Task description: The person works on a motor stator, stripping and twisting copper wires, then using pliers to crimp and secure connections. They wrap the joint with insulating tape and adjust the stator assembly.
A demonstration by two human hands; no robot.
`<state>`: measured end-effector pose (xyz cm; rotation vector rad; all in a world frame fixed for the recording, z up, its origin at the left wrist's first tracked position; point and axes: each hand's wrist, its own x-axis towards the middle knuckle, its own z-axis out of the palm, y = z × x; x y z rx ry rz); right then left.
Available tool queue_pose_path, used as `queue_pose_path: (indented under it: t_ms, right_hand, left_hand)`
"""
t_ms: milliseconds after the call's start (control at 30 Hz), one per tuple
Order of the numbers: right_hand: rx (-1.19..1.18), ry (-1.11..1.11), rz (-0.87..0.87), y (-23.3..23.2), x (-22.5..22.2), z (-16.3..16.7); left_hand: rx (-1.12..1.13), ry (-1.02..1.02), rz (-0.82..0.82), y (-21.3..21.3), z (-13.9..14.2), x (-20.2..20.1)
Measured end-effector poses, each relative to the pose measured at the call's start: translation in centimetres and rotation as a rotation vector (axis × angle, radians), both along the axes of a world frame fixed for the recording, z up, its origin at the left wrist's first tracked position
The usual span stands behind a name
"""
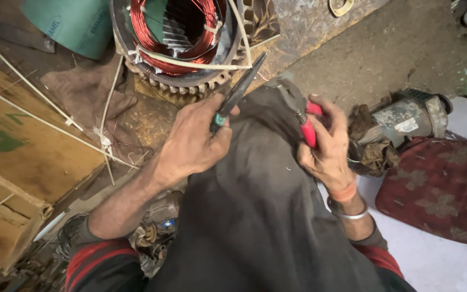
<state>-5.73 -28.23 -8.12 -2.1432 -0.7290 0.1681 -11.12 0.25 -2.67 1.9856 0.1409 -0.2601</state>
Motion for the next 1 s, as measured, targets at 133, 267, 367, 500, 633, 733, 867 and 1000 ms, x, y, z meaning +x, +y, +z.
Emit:
queue_pose_path:
  t_ms: [133, 267, 367, 500, 633, 733, 867, 1000]
  right_hand:
    - [-0.25, -0.279, 0.065, -0.7, 1.1, 1.1]
    - [-0.292, -0.328, 0.075, -0.5, 1.7, 1.4]
    - [-0.266, -0.319, 0.074, -0.2, 1.6, 1.6]
    - [-0.254, -0.289, 0.039, -0.1, 1.3, 1.7]
    - [-0.272, -0.38, 0.041, 0.0, 1.3, 1.7]
    - [-0.27, -0.339, 0.057, 0.2, 1.2, 1.6]
    - [-0.256, -0.31, 0.043, 0.6, 0.6, 1.5]
    - [-0.242, -0.229, 0.027, 0.6, 0.1, 1.3]
  left_hand:
    - [0.08, -0.324, -0.024, -0.2, -0.2, -0.1]
    - [-0.002, -0.149, -0.056, -0.1, 0.1, 0.2]
    - [-0.057, 0.034, -0.029, 0.2, 0.6, 0.6]
    - [-0.065, -0.01, -0.038, 0.4, 1.0, 1.0]
    - [-0.092, -0.042, -0.049, 0.3, 0.9, 1.2]
    - [-0.073, -0.019, -0.054, 0.3, 0.9, 1.2]
    - [-0.054, 0.048, -0.02, 0.3, 1.0, 1.2]
    - [-0.023, 0.043, 0.004, 0.0, 1.0, 1.3]
